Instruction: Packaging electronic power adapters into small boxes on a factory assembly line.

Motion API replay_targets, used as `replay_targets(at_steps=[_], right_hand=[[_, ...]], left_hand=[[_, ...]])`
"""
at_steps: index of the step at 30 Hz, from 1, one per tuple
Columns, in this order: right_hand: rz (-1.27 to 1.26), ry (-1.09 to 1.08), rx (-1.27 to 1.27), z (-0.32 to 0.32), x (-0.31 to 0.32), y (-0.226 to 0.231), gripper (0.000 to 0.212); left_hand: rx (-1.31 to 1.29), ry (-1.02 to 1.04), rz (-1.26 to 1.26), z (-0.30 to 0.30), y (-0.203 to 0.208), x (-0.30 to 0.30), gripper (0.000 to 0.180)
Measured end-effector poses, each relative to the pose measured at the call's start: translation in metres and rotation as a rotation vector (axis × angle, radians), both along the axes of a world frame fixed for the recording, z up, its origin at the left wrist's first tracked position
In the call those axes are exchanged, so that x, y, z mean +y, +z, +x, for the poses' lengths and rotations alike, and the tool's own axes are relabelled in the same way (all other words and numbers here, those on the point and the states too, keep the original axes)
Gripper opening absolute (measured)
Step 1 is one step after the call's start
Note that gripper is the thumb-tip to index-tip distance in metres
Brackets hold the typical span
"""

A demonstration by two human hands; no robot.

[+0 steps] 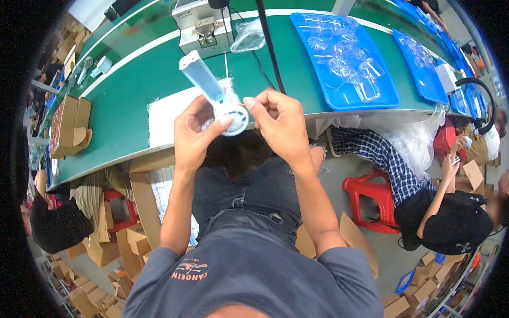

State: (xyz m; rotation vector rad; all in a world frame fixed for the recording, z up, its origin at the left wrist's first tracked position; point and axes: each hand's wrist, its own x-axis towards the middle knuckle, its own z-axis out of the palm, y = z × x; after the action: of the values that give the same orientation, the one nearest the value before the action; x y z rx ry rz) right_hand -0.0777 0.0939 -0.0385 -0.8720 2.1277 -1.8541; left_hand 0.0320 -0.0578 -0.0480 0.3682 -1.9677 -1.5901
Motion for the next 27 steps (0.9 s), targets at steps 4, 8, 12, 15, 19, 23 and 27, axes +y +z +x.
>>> replay_targets(at_steps=[4,8,12,15,19,23,27], right_hand=[[-0.21,0.355,-0.487,-0.014,0.024,0.004,0.023],[-0.167,0.162,-0.178,-0.021,0.051,0.054,0.029],[-0.038,0.294,0.082,-0.023,0.041,0.089,0.04],[0.007,0.456,0.092,-0.042,0.054,0.103,0.033],[0.116,0.506,-0.123,-0.093,0.069,0.121,0.03],[0.197,0.421,-0.21,-0.19,0.047,0.143,0.04],[0.221,0.432,-0.351,-0.294,-0.024,0.17,0.035]], left_hand=[[0.108,-0.312,0.302,0.007,0.014,0.002,0.054],[0.054,-0.383,0.031,0.005,0.021,-0.004,0.056],[0.056,-0.599,-0.198,0.006,0.036,0.005,0.064],[0.041,-0.626,-0.042,0.007,0.04,0.023,0.08],[0.149,-0.65,0.08,0.005,0.033,0.016,0.076],[0.11,-0.184,-0.134,0.023,0.025,-0.021,0.042],[-0.004,0.179,-0.471,0.033,-0.008,-0.069,0.028]])
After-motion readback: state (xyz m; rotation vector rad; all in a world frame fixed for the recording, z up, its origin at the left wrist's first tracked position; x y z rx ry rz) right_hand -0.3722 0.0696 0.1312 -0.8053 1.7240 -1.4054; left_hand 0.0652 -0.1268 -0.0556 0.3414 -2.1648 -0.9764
